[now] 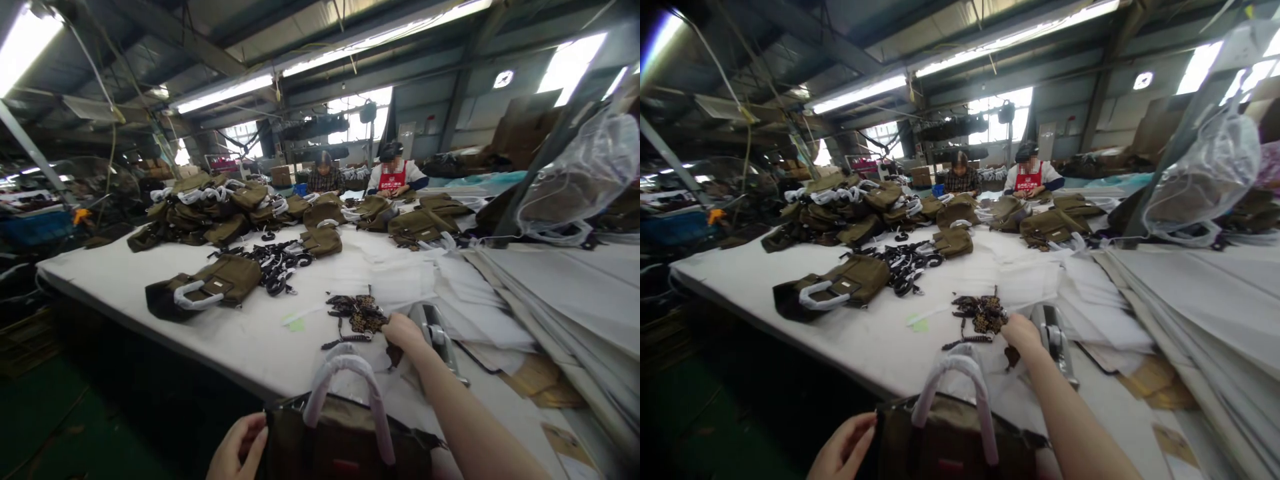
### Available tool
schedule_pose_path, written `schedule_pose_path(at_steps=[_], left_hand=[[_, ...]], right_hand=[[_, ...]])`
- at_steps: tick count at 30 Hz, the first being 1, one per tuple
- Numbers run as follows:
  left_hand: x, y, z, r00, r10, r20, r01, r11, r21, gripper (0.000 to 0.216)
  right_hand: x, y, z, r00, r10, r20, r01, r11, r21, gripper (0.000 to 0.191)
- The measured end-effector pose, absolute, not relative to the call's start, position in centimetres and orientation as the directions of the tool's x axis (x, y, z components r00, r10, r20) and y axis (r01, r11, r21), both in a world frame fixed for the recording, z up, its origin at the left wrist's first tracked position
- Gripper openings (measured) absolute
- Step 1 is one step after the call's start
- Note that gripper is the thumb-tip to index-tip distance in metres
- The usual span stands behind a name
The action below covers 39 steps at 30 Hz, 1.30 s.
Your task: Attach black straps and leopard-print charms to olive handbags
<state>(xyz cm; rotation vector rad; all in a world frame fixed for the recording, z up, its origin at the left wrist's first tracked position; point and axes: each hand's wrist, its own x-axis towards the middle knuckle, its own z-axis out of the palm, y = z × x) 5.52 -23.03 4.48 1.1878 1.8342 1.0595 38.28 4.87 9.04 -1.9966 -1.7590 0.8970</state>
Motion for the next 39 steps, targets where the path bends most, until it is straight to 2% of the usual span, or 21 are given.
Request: schedule_pose_path(at_steps=[3, 6, 8, 9, 12, 15, 18, 21, 24, 31, 36, 39], left_hand=[[7.7, -22.2, 7.8, -0.216, 0.976, -0.039, 0.414, 0.128, 0.901, 0.035], [10.3, -21.8, 11.5, -0.071, 0.997, 0.042, 0.451, -0.006, 0.892, 0.024], [12.0, -21.6, 13.8, 0.041, 0.995, 0.096, 0.46, -0.104, 0.882, 0.02], [12.8, -21.6, 14.7, 0.092, 0.989, 0.12, 0.457, -0.149, 0.877, 0.019], [15.3, -21.2, 16.1, 0.262, 0.962, 0.078, 0.39, -0.18, 0.903, 0.02], [17.5, -20.8, 14.9, 0.37, 0.927, 0.06, 0.222, -0.151, 0.963, 0.036], [19.3, -20.9, 11.9, 0.445, 0.895, -0.029, -0.066, 0.066, 0.996, 0.038], [20.3, -21.7, 9.1, 0.516, 0.835, -0.191, -0.364, 0.416, 0.833, 0.041], [20.0, -22.2, 8.3, 0.586, 0.784, -0.208, -0.504, 0.553, 0.663, 0.049], [18.5, -22.0, 9.2, 0.589, 0.785, -0.192, -0.485, 0.534, 0.693, 0.054], [18.0, -21.8, 9.4, 0.482, 0.838, -0.256, -0.51, 0.506, 0.696, 0.05], [17.1, -21.6, 10.1, 0.423, 0.868, -0.26, -0.465, 0.454, 0.761, 0.05]], right_hand=[[38.5, 3.0, 11.9, -0.009, 0.985, -0.173, 0.598, -0.133, -0.79, 0.021], [39.1, -1.5, 15.1, -0.067, 0.997, -0.042, 0.4, -0.011, -0.917, 0.028], [39.6, -5.5, 16.7, -0.138, 0.989, 0.047, 0.194, 0.073, -0.978, 0.028], [39.6, -7.5, 17.3, -0.179, 0.983, 0.048, 0.09, 0.065, -0.994, 0.03], [38.8, -13.0, 17.6, -0.264, 0.962, -0.077, -0.141, -0.118, -0.983, 0.034], [36.7, -16.5, 16.4, -0.25, 0.953, -0.172, -0.338, -0.253, -0.907, 0.029], [34.9, -17.9, 14.9, -0.15, 0.961, -0.231, -0.454, -0.274, -0.848, 0.023], [34.4, -18.0, 13.7, -0.079, 0.949, -0.304, -0.483, -0.303, -0.821, 0.03], [34.7, -17.8, 12.9, -0.055, 0.94, -0.337, -0.438, -0.326, -0.838, 0.036], [34.6, -17.9, 11.9, -0.008, 0.954, -0.3, -0.289, -0.29, -0.913, 0.042], [35.2, -18.1, 12.0, -0.062, 0.95, -0.307, -0.258, -0.312, -0.914, 0.043], [36.2, -18.2, 11.3, -0.044, 0.953, -0.3, -0.214, -0.303, -0.929, 0.044]])
